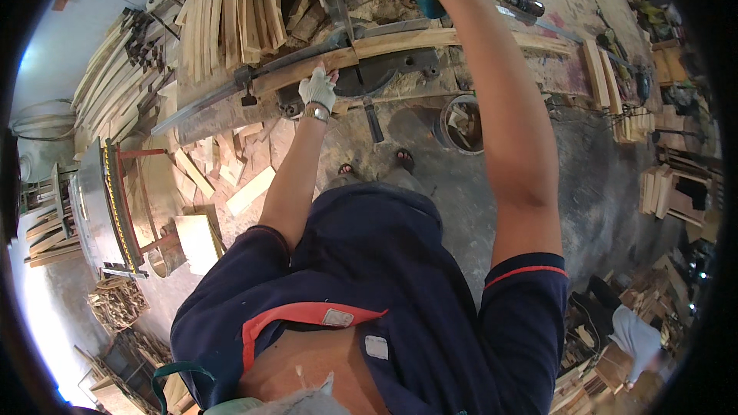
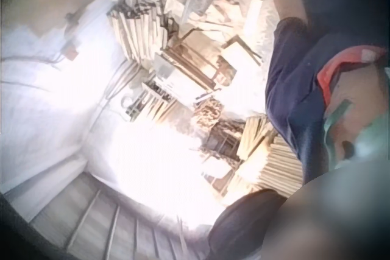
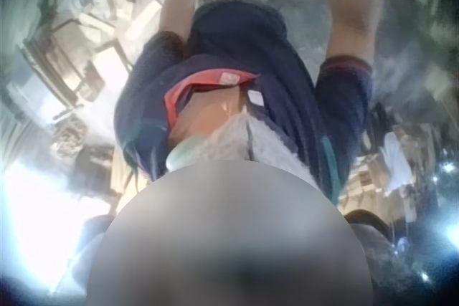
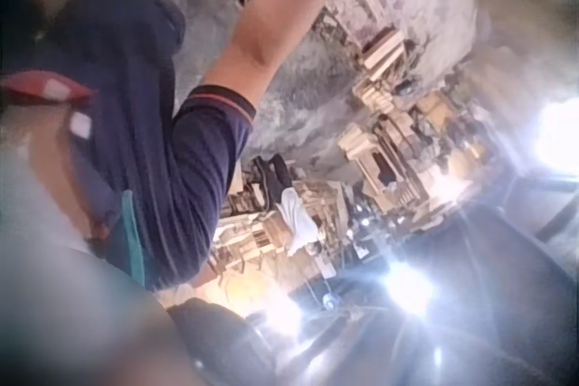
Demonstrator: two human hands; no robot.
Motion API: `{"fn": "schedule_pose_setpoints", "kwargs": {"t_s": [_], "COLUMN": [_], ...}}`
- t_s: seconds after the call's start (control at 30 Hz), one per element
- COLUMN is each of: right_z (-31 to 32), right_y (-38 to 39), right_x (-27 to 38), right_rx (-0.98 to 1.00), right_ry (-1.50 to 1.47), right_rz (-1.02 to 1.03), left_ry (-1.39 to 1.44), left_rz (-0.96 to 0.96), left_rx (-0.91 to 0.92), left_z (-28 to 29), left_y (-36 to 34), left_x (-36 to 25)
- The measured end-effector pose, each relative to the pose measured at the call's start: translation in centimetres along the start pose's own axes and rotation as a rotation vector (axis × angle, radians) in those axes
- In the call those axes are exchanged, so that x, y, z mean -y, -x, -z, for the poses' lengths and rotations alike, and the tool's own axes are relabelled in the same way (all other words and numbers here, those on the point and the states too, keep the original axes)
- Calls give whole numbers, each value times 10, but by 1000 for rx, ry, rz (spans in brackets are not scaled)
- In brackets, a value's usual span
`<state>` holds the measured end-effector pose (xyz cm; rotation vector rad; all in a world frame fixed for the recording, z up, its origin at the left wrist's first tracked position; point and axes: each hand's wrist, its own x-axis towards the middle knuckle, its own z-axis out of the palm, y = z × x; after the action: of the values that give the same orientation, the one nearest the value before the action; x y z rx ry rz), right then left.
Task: The person repeatedly picks up wooden planks, positions them on a miter saw, and cuts them into smaller pieces. The cut pieces are placed into a bucket or stacked on the workbench. The person also uses a nail gun to fasten some pieces together.
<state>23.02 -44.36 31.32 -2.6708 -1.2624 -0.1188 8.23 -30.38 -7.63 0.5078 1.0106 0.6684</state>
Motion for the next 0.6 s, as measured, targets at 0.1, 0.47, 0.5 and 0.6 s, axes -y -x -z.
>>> {"fn": "schedule_pose_setpoints", "kwargs": {"t_s": [0.1,0.47,0.5,0.6], "right_z": [-1,3,3,5], "right_y": [3,3,3,3], "right_x": [-1,0,1,1], "right_rx": [-2,-12,-25,9], "right_ry": [36,74,103,72], "right_rz": [42,34,40,21], "left_ry": [5,-1644,-1633,-1616], "left_rz": [17,-930,-1021,-1173], "left_rx": [16,-39,-129,131], "left_z": [-15,51,57,65], "left_y": [2,20,16,-5], "left_x": [1,-79,-85,-106]}}
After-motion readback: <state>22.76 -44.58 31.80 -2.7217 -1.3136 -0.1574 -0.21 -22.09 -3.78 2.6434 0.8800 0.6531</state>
